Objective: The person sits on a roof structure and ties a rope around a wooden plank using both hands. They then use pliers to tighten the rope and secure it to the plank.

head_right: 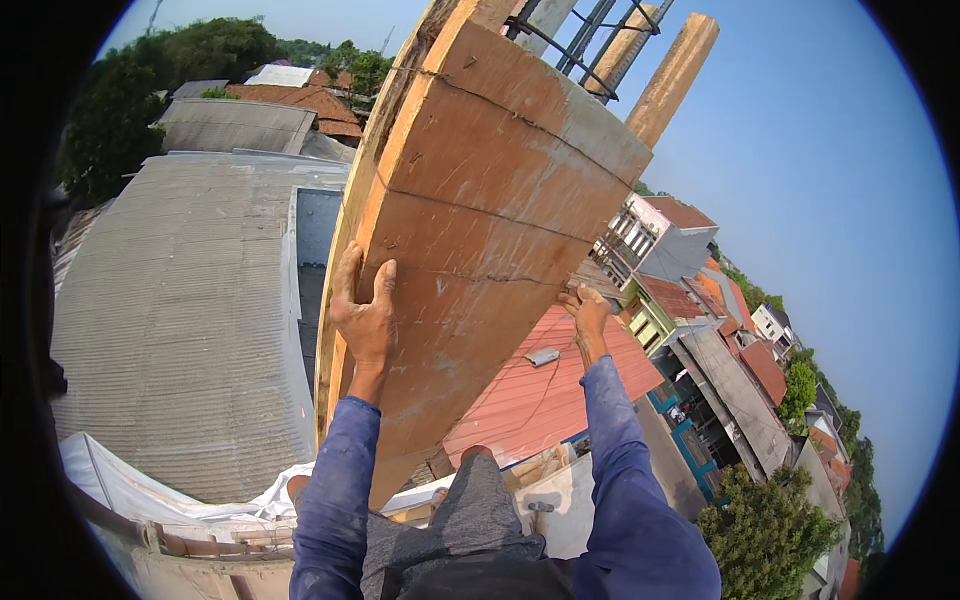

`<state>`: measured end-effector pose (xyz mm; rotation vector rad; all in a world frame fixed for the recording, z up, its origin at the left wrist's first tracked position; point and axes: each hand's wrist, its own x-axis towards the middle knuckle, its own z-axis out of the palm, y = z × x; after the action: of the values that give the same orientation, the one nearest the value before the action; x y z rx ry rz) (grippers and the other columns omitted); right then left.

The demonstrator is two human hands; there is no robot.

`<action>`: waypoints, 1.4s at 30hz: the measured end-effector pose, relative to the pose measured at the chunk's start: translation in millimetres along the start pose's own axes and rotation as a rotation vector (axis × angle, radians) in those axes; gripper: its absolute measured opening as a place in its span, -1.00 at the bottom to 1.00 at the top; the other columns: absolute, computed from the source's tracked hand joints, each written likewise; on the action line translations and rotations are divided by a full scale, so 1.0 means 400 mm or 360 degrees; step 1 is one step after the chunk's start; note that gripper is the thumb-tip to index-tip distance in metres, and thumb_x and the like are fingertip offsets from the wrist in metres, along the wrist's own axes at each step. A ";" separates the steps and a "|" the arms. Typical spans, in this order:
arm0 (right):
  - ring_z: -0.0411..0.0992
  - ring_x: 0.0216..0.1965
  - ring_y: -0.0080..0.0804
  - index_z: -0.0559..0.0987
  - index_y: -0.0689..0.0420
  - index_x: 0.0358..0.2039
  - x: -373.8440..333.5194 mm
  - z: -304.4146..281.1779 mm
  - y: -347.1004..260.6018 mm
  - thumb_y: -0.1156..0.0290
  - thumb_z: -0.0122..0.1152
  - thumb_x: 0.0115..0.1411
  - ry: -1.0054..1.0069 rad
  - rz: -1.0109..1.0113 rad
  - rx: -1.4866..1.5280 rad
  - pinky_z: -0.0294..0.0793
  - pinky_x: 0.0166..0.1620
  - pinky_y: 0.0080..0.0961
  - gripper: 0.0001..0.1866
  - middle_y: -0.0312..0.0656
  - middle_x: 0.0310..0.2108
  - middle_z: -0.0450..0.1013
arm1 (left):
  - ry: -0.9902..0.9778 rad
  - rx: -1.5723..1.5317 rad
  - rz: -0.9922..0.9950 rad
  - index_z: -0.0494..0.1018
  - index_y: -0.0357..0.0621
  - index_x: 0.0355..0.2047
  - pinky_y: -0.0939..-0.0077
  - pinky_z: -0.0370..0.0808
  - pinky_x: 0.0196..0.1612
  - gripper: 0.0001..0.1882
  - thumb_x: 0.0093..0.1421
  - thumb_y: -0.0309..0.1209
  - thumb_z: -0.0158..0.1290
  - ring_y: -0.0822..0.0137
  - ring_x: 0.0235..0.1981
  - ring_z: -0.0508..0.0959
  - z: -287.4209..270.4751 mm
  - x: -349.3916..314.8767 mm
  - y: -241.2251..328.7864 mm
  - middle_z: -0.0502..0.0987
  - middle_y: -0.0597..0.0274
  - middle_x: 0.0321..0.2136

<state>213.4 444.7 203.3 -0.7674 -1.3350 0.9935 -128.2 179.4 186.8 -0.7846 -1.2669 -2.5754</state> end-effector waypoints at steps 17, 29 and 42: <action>0.65 -0.25 -0.34 0.56 0.39 -0.18 -0.008 -0.005 0.028 0.33 0.15 0.45 -0.0107 -0.0314 0.0026 0.67 -0.08 -0.39 -0.71 -0.04 -0.25 0.60 | 0.0204 -0.0284 -0.0087 0.58 -0.27 -0.09 0.47 0.72 -0.13 -0.77 0.36 -0.40 0.06 0.35 -0.15 0.67 0.066 -0.027 -0.011 0.65 0.13 -0.17; 0.66 -0.26 -0.31 0.59 0.36 -0.20 0.000 -0.015 0.022 0.28 0.14 0.46 -0.0150 -0.0270 -0.0041 0.66 -0.04 -0.37 -0.68 -0.04 -0.29 0.63 | -0.0465 -0.0236 0.0288 0.55 -0.25 -0.08 0.33 0.51 0.13 -0.76 0.25 -0.50 0.21 0.25 0.06 0.57 -0.070 0.070 -0.082 0.58 0.02 0.02; 0.66 -0.26 -0.26 0.58 0.40 -0.20 0.020 -0.036 0.039 0.31 0.14 0.45 -0.0191 -0.0218 -0.0017 0.68 -0.08 -0.41 -0.68 0.00 -0.27 0.62 | -0.1036 0.0601 0.0840 0.49 -0.22 -0.33 0.45 0.59 -0.14 -0.73 0.10 -0.45 0.40 0.41 -0.25 0.56 -0.111 0.180 -0.018 0.55 0.22 -0.29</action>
<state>225.0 459.6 191.0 -0.6234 -1.4772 0.9353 -208.9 155.5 197.2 -1.6681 -1.3814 -1.6474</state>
